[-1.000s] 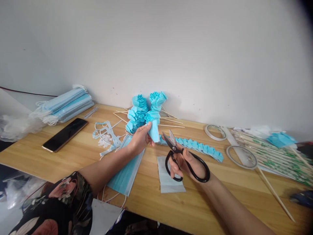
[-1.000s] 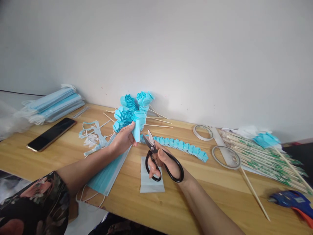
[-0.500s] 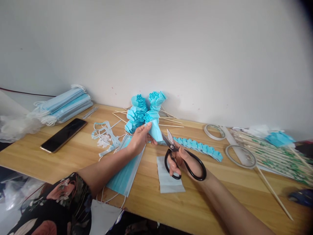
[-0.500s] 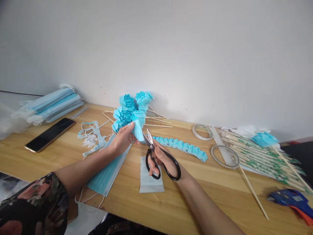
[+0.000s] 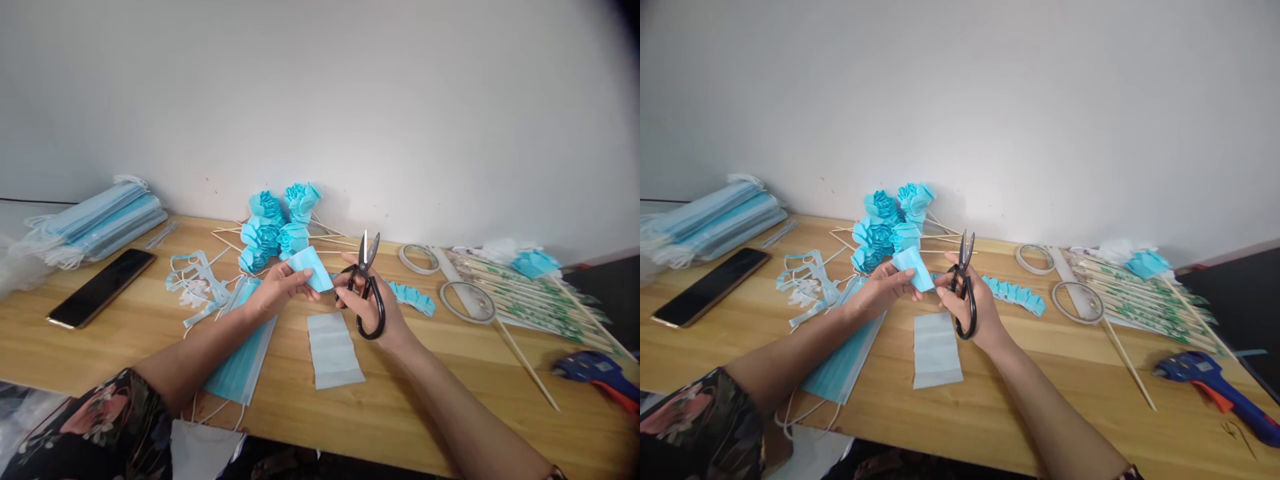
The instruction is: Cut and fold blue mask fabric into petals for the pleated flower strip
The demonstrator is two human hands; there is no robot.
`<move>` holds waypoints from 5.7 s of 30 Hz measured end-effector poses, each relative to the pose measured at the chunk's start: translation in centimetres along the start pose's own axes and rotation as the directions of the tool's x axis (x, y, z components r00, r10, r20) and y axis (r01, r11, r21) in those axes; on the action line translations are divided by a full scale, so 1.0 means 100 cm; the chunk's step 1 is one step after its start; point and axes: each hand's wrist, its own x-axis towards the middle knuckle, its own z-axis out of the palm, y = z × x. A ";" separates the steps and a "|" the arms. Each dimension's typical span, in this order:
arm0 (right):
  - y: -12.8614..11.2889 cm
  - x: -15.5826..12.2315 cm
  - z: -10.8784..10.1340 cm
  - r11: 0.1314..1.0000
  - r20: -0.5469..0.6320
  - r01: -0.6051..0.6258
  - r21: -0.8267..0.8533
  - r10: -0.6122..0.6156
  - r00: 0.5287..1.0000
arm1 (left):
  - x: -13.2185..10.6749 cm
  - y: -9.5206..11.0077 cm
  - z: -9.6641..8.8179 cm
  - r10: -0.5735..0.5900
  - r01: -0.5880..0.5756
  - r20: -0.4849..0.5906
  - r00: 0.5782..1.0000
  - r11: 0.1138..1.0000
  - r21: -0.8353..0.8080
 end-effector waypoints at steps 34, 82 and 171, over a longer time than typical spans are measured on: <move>0.001 -0.002 0.001 0.998 0.062 -0.037 -0.040 0.040 0.997 | -0.001 -0.001 -0.002 -0.137 0.139 0.080 0.987 0.990 -0.025; -0.007 -0.008 0.011 0.984 0.036 -0.022 -0.178 0.028 0.999 | -0.004 -0.001 0.011 0.108 -0.033 -0.149 0.983 0.900 0.434; -0.007 -0.004 -0.014 0.952 0.493 -0.305 -0.004 0.268 0.828 | 0.003 0.009 0.004 0.122 -0.115 -0.258 0.958 0.992 0.042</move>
